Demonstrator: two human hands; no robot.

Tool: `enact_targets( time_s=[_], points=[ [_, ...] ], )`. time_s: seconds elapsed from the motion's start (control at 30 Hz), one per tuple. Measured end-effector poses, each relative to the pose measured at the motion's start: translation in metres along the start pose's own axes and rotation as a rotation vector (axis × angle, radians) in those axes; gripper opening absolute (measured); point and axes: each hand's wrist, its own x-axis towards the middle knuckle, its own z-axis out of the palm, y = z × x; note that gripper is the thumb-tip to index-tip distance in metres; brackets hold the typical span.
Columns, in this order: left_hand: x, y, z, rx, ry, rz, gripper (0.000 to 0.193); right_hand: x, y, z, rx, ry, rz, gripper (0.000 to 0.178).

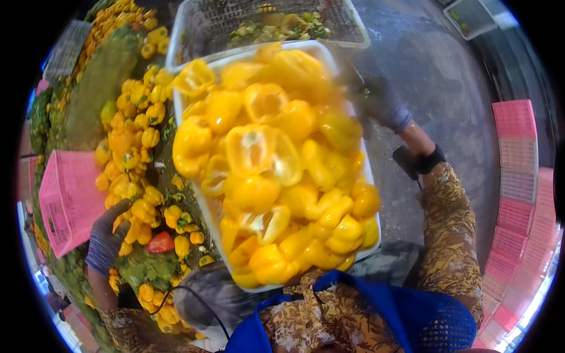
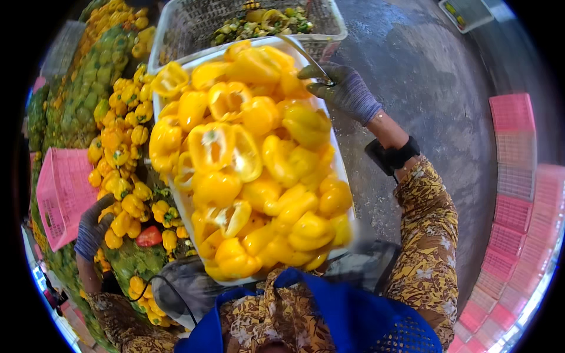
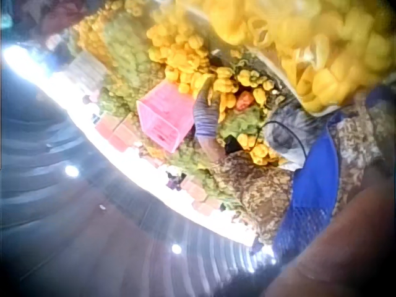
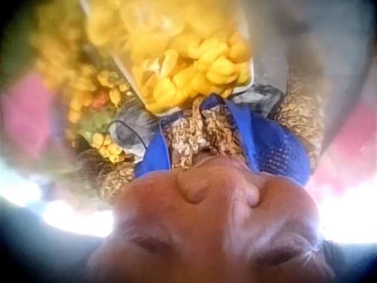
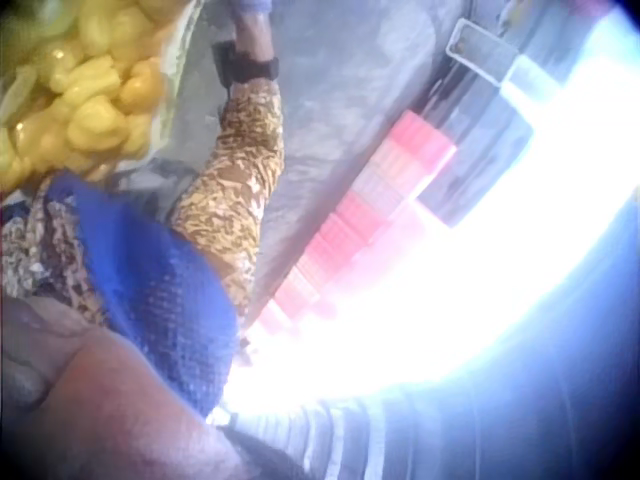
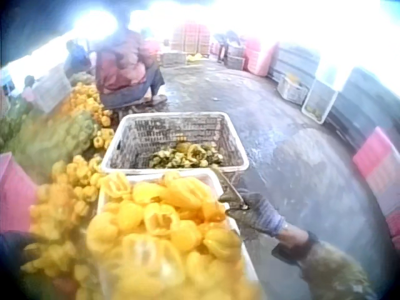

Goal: The person sits on the floor and uses a knife to cut yellow bell peppers, placing the pieces into a white plastic container. They then move the container and gather pepper scraps from the floor into a yellow sack before resuming cutting peppers into a pink basket.

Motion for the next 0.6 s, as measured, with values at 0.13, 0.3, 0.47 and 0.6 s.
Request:
enact_targets(
  time_s=[0.13, 0.3, 0.47, 0.6],
  points=[
    [-0.033, -0.117, -0.026, 0.19, 0.104, -0.041, 0.04, 0.012, 0.049, 0.01, -0.056, -0.005, -0.27, 0.025],
    [-0.078, -0.234, -0.028, 0.015, 0.213, -0.245, 0.043, 0.011, 0.017, -0.001, -0.14, -0.145, 0.047, 0.027],
    [-0.1, -0.298, 0.058, 0.023, 0.337, -0.409, 0.035, 0.004, -0.017, 0.007, -0.318, -0.005, 0.15, 0.025],
    [-0.055, -0.235, 0.144, 0.243, 0.145, -0.41, 0.037, -0.011, -0.074, 0.025, -0.358, -0.042, 0.209, 0.025]
  ],
)
